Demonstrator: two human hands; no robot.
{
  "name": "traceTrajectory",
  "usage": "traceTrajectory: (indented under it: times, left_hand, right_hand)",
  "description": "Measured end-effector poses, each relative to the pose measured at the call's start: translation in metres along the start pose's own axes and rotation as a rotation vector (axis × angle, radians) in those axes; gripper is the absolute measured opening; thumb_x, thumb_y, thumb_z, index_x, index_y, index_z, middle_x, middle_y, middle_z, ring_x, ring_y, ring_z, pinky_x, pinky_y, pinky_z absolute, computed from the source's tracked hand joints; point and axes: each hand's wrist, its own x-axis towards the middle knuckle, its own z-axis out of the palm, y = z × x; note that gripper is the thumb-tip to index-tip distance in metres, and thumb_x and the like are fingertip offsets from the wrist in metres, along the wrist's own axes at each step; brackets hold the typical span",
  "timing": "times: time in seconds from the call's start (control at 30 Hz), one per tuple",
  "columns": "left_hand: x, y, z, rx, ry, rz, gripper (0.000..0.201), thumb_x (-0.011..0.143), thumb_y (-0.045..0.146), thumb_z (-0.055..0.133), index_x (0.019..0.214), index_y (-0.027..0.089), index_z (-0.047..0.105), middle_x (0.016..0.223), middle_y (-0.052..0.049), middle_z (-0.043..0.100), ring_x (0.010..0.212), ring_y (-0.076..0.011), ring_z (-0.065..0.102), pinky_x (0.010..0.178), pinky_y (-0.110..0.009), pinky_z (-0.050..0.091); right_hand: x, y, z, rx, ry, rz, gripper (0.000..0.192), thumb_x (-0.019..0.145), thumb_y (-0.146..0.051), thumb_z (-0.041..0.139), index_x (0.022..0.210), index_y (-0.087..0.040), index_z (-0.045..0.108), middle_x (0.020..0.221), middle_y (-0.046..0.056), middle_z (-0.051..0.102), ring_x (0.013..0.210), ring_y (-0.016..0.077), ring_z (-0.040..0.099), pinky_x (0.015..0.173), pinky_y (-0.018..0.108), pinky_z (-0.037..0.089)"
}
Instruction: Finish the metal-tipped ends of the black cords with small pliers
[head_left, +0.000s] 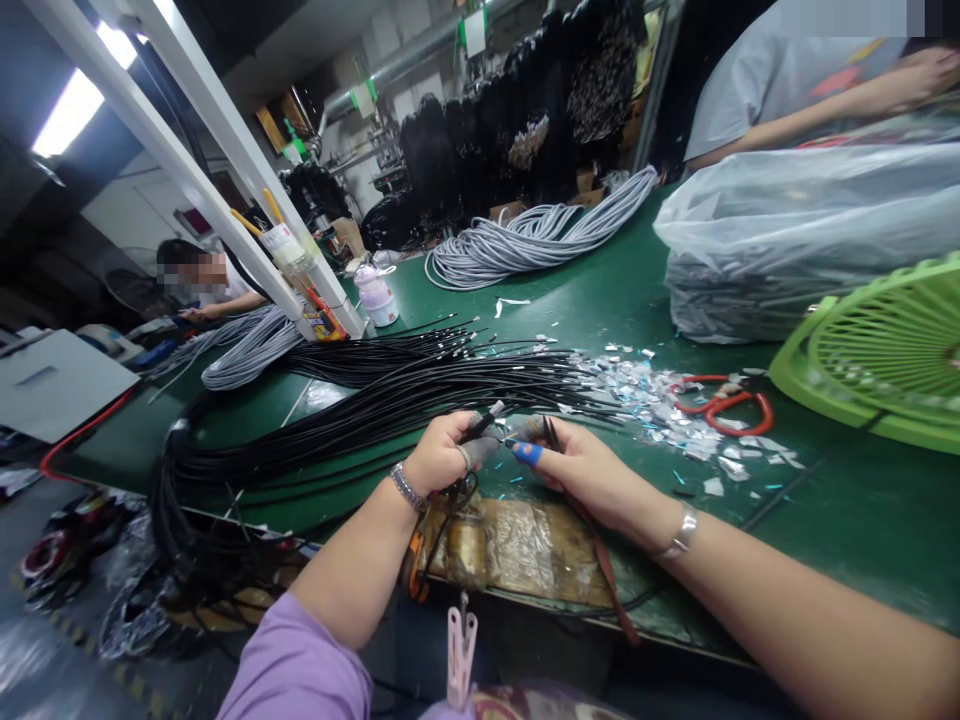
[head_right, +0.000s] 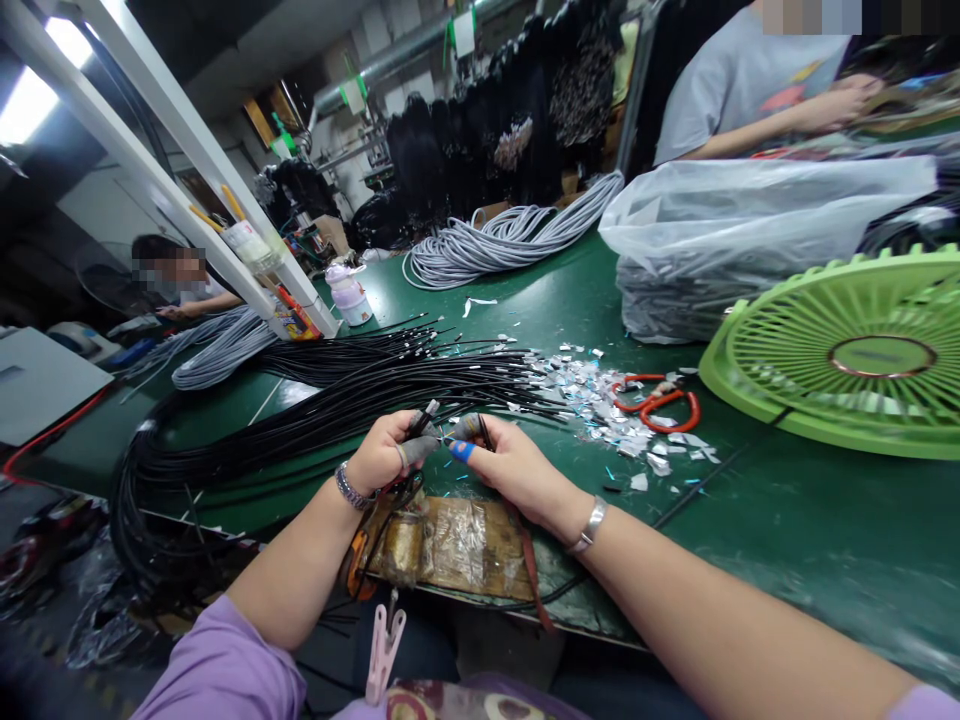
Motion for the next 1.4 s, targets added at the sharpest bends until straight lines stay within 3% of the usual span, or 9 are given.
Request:
traceTrajectory:
  times: [0.2,0.4,0.57,0.77,0.9,1.07,1.23,1.4]
  left_hand:
    - [-0.0005,-0.0019,0.0006,0.007,-0.040,-0.056,0.037,0.066,0.046,0.071,0.072,0.014,0.055,0.048,0.006,0.049,0.032,-0.0029,0.035,0.034,-0.017,0.025]
    - [-0.0002,-0.0010,0.0025,-0.024,-0.027,-0.085,0.038,0.064,0.046,0.073,0.071,0.015,0.053,0.050,0.005,0.052,0.032,-0.0039,0.039,0.032,-0.016,0.027]
    - [0.0003,0.0022,0.0032,-0.054,0.037,-0.099,0.041,0.062,0.048,0.073,0.071,0.015,0.052,0.048,0.006,0.051,0.031,-0.0037,0.038,0.031,-0.016,0.026]
    - [0.0007,0.0020,0.0036,-0.037,0.031,-0.091,0.041,0.061,0.048,0.074,0.072,0.014,0.054,0.048,0.006,0.051,0.031,-0.0029,0.037,0.031,-0.015,0.026]
    - [0.0002,0.0000,0.0038,-0.031,0.017,-0.091,0.040,0.062,0.048,0.074,0.072,0.014,0.054,0.048,0.006,0.051,0.031,-0.0030,0.038,0.031,-0.015,0.026]
    - [-0.0004,0.0008,0.0065,-0.046,-0.024,-0.059,0.042,0.060,0.049,0.076,0.070,0.014,0.054,0.050,0.005,0.051,0.033,-0.0034,0.041,0.032,-0.016,0.030]
    - [0.0005,0.0005,0.0062,-0.089,0.039,-0.091,0.046,0.058,0.050,0.077,0.072,0.015,0.050,0.050,0.006,0.053,0.032,-0.0038,0.042,0.032,-0.016,0.032]
    - [-0.0006,0.0019,0.0049,-0.140,0.002,-0.126,0.049,0.056,0.050,0.078,0.079,0.015,0.051,0.052,0.006,0.055,0.033,-0.0044,0.045,0.033,-0.015,0.033]
  right_hand:
    - [0.0000,-0.0009,0.0015,-0.023,-0.004,-0.021,0.025,0.062,-0.039,0.072,0.069,-0.019,0.058,0.051,-0.007,0.042,0.047,0.0079,0.031,0.045,0.023,0.024]
    - [0.0030,0.0003,0.0021,-0.159,-0.056,-0.138,0.006,0.061,-0.027,0.062,0.060,-0.021,0.059,0.062,-0.002,0.060,0.062,0.0156,0.048,0.062,0.030,0.040]
    - [0.0048,0.0038,-0.0002,-0.061,0.032,-0.127,0.020,0.062,-0.033,0.070,0.073,-0.021,0.059,0.074,0.000,0.064,0.074,0.0186,0.057,0.074,0.033,0.046]
    - [0.0038,0.0024,0.0010,0.074,0.087,-0.144,0.042,0.056,-0.036,0.080,0.089,-0.023,0.056,0.087,0.002,0.065,0.082,0.0187,0.061,0.083,0.035,0.048]
    - [0.0035,0.0015,0.0034,0.109,0.113,-0.169,0.039,0.061,-0.036,0.077,0.090,-0.023,0.055,0.080,0.000,0.063,0.079,0.0170,0.059,0.079,0.033,0.048]
    - [0.0021,-0.0017,0.0063,0.130,0.064,-0.081,0.036,0.057,-0.027,0.074,0.087,-0.021,0.054,0.074,-0.002,0.059,0.068,0.0141,0.055,0.063,0.028,0.044]
    - [0.0034,0.0017,0.0066,0.037,0.013,-0.039,0.028,0.056,-0.020,0.068,0.081,-0.021,0.055,0.066,-0.003,0.058,0.063,0.0134,0.053,0.062,0.027,0.041]
    - [0.0047,0.0029,0.0042,0.105,0.025,-0.091,0.037,0.059,-0.024,0.067,0.094,-0.023,0.056,0.088,0.002,0.065,0.076,0.0165,0.057,0.067,0.029,0.042]
